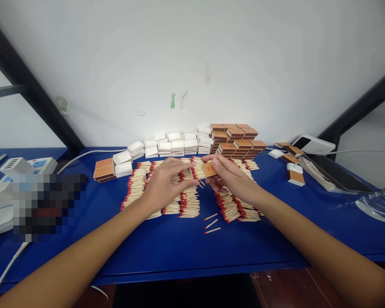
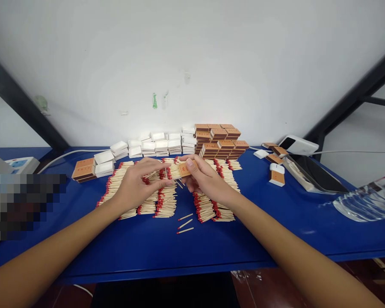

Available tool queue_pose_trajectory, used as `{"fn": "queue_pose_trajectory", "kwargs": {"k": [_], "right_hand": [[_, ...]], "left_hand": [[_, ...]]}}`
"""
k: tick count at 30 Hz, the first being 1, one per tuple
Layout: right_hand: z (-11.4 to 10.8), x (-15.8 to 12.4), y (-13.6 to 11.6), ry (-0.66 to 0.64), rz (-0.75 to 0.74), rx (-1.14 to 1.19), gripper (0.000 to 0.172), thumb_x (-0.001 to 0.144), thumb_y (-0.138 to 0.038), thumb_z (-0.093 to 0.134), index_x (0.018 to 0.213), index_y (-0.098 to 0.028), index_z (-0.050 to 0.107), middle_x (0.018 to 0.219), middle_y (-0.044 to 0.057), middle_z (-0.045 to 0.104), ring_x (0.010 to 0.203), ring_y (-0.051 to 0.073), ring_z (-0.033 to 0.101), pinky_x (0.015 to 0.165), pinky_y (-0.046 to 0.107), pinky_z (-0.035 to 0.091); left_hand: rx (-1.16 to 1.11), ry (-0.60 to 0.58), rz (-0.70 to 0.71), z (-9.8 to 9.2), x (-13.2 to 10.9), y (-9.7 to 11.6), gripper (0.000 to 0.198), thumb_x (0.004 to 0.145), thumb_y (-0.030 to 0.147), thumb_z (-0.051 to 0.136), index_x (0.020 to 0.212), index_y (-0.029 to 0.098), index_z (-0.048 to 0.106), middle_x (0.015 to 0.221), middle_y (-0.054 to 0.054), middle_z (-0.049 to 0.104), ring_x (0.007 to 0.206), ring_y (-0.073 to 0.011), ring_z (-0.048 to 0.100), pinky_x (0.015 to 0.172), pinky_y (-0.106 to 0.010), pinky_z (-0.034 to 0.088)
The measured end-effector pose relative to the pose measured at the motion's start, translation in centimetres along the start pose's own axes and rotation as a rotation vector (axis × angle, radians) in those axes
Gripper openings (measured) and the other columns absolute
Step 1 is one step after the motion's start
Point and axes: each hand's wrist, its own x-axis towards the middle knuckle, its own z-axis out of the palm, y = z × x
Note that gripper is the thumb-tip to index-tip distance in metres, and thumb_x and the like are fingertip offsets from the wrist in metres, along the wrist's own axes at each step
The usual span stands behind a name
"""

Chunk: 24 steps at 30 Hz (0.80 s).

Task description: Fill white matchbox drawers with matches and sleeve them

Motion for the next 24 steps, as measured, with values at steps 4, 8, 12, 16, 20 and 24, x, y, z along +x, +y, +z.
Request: {"fn": "queue_pose_trajectory", "kwargs": {"k": [4, 8, 12, 16, 20, 24], "right_hand": [[1.3, -0.7, -0.1, -0.096, -0.02, -0.013, 0.058, 0.105, -0.074, 0.044, 0.142, -0.029, 0.048, 0.086, 0.0, 0.065, 0.063, 0.015, 0.061, 0.046, 0.025, 0.035], [2.0, -1.2, -0.2, -0.164, -0.025, -0.046, 0.063, 0.107, -0.074, 0.038, 0.148, -0.028, 0.045, 0.076, -0.002, 0.061, 0.061, 0.014, 0.059, 0.046, 0.024, 0.036], [2.2, -1.4, -0.2, -0.234, -0.022, -0.036, 0.062, 0.108, -0.071, 0.039, 0.15, -0.027, 0.046, 0.08, -0.002, 0.062, 0.065, 0.013, 0.061, 0.048, 0.023, 0.036], [2.2, -1.4, -0.3, -0.276, -0.017, -0.03, 0.062, 0.109, -0.07, 0.038, 0.153, -0.027, 0.044, 0.082, -0.002, 0.063, 0.066, 0.013, 0.061, 0.05, 0.024, 0.036], [1.8, -1.2, -0.1, -0.189, -0.017, -0.059, 0.068, 0.108, -0.073, 0.037, 0.155, -0.024, 0.041, 0.08, -0.002, 0.061, 0.063, 0.013, 0.058, 0.051, 0.026, 0.037], [1.1, -0.9, 0.2, -0.117, -0.13, -0.193, 0.067, 0.11, -0.07, 0.031, 0.158, -0.023, 0.039, 0.09, 0.001, 0.065, 0.068, 0.016, 0.06, 0.06, 0.03, 0.045]], "left_hand": [[-0.028, -0.01, 0.02, 0.3, -0.1, 0.1, 0.038, 0.091, 0.047, 0.083, 0.125, 0.028, 0.079, 0.108, -0.005, 0.081, 0.106, -0.023, 0.069, 0.093, -0.042, 0.058], [-0.07, -0.017, 0.075, 0.4, -0.1, 0.3, 0.048, 0.082, 0.05, 0.089, 0.123, 0.027, 0.079, 0.105, -0.005, 0.08, 0.103, -0.023, 0.069, 0.093, -0.042, 0.056], [-0.07, -0.033, 0.127, 0.2, 0.1, 0.7, 0.062, 0.07, 0.051, 0.096, 0.124, 0.027, 0.078, 0.097, -0.002, 0.079, 0.091, -0.0202, 0.066, 0.087, -0.038, 0.054], [-0.039, -0.049, 0.134, 0.1, 0.1, 0.9, 0.062, 0.065, 0.054, 0.098, 0.116, 0.025, 0.079, 0.094, -0.002, 0.079, 0.086, -0.0195, 0.065, 0.082, -0.036, 0.052], [0.016, -0.011, 0.196, 0.1, 0.0, 0.8, 0.045, 0.08, 0.046, 0.093, 0.114, 0.021, 0.077, 0.097, -0.004, 0.079, 0.092, -0.0208, 0.067, 0.085, -0.037, 0.055], [0.149, -0.041, 0.227, -1.4, 1.0, 1.1, 0.031, 0.093, 0.034, 0.081, 0.121, 0.022, 0.076, 0.098, -0.005, 0.08, 0.098, -0.0225, 0.068, 0.086, -0.038, 0.059]]}}
